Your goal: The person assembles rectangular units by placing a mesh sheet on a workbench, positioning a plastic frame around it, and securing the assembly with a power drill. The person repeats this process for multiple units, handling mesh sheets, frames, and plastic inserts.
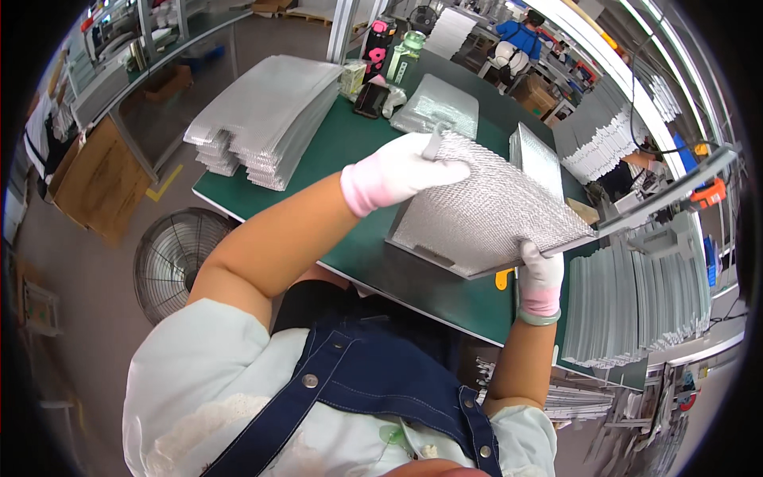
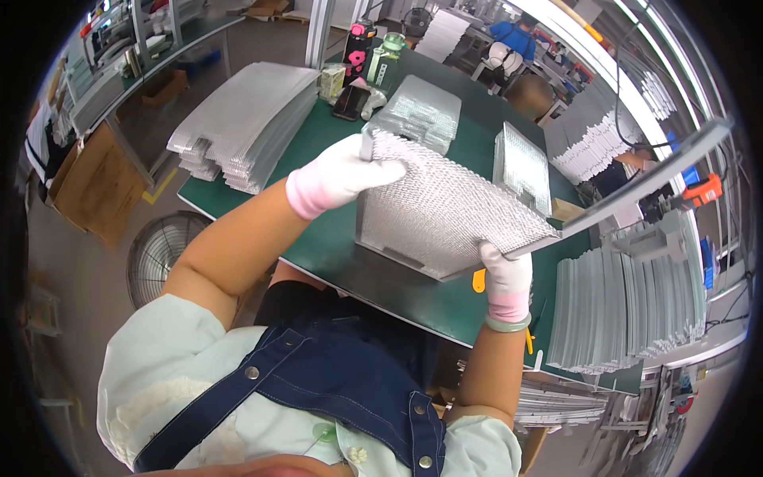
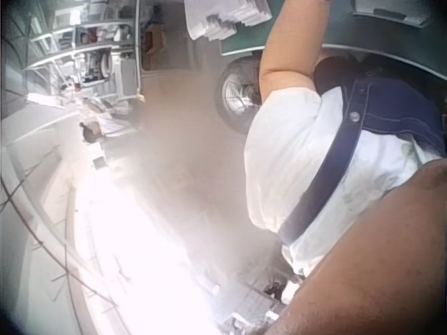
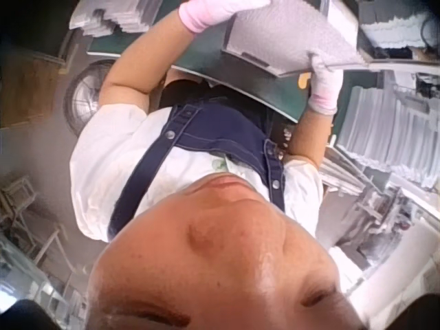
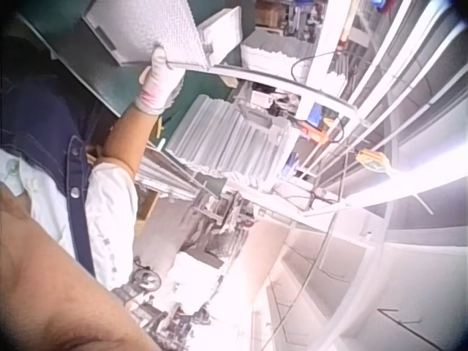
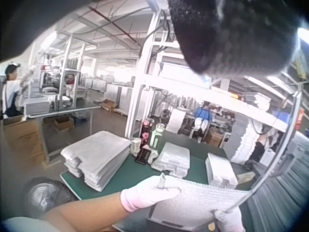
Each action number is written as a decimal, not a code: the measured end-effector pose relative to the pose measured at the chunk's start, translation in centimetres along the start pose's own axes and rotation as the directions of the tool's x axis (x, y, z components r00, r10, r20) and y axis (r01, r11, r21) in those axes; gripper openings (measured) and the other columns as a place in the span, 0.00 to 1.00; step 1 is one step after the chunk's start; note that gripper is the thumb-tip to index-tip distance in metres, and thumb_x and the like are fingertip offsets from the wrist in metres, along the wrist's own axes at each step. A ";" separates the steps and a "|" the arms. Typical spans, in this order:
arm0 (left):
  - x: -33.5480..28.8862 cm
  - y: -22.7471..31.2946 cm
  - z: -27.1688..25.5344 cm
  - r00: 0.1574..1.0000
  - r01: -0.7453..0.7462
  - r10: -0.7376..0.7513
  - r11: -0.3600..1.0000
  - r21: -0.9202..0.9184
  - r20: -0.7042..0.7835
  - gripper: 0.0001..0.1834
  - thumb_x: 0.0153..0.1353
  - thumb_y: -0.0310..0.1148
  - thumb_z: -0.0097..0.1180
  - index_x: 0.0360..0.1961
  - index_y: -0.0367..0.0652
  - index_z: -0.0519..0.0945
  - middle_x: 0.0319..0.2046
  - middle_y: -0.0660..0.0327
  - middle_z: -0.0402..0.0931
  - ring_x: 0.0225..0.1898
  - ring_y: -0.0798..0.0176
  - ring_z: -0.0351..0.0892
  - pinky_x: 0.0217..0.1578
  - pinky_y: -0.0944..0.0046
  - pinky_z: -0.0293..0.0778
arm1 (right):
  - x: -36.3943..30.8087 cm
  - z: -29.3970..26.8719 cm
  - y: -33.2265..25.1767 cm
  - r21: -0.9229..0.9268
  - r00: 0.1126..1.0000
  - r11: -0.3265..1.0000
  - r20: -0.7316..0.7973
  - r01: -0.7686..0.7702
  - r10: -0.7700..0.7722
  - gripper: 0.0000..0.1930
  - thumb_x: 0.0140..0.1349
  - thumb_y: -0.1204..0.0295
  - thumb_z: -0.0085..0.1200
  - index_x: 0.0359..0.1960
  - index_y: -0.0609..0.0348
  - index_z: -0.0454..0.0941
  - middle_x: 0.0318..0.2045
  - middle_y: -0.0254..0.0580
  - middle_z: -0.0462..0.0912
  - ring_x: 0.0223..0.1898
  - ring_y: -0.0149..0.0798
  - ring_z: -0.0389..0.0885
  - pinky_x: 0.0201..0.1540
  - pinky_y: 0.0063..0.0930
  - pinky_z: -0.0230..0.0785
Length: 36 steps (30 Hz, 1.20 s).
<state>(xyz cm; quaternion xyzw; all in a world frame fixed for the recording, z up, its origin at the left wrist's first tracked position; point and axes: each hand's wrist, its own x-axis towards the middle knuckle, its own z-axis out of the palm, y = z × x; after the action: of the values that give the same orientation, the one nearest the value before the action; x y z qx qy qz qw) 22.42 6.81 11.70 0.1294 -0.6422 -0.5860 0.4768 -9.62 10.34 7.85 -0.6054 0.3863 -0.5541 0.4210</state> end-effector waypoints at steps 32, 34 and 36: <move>-8.5 -17.6 -2.0 0.931 0.141 -0.360 0.515 0.846 0.064 0.12 0.58 0.37 0.61 0.41 0.47 0.84 0.46 0.57 0.81 0.51 0.49 0.79 0.53 0.54 0.75 | -5.4 -1.9 14.1 -0.568 0.851 0.785 0.515 0.245 0.107 0.17 0.59 0.77 0.55 0.51 0.58 0.81 0.49 0.48 0.82 0.53 0.49 0.79 0.59 0.36 0.70; -8.6 -17.8 -2.3 0.948 0.092 -0.309 0.488 0.868 0.073 0.11 0.58 0.36 0.60 0.41 0.45 0.85 0.44 0.56 0.82 0.49 0.49 0.80 0.53 0.55 0.75 | -5.1 -1.7 13.7 -0.541 0.846 0.809 0.522 0.230 0.109 0.17 0.59 0.77 0.55 0.51 0.58 0.80 0.48 0.47 0.82 0.52 0.49 0.79 0.58 0.36 0.71; -8.3 -17.1 -2.2 0.948 0.081 -0.311 0.444 0.892 0.069 0.10 0.59 0.35 0.60 0.40 0.43 0.85 0.41 0.55 0.82 0.47 0.49 0.80 0.52 0.55 0.76 | -4.9 -1.9 13.9 -0.552 0.849 0.795 0.519 0.250 0.094 0.16 0.58 0.76 0.57 0.49 0.60 0.81 0.46 0.47 0.83 0.50 0.49 0.80 0.57 0.36 0.71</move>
<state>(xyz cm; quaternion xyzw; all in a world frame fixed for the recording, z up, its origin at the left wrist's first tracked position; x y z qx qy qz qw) 21.61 6.65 -7.43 0.3634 -0.8806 -0.2334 0.1949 -11.91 9.96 -6.80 -0.8498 0.3863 -0.2345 0.2712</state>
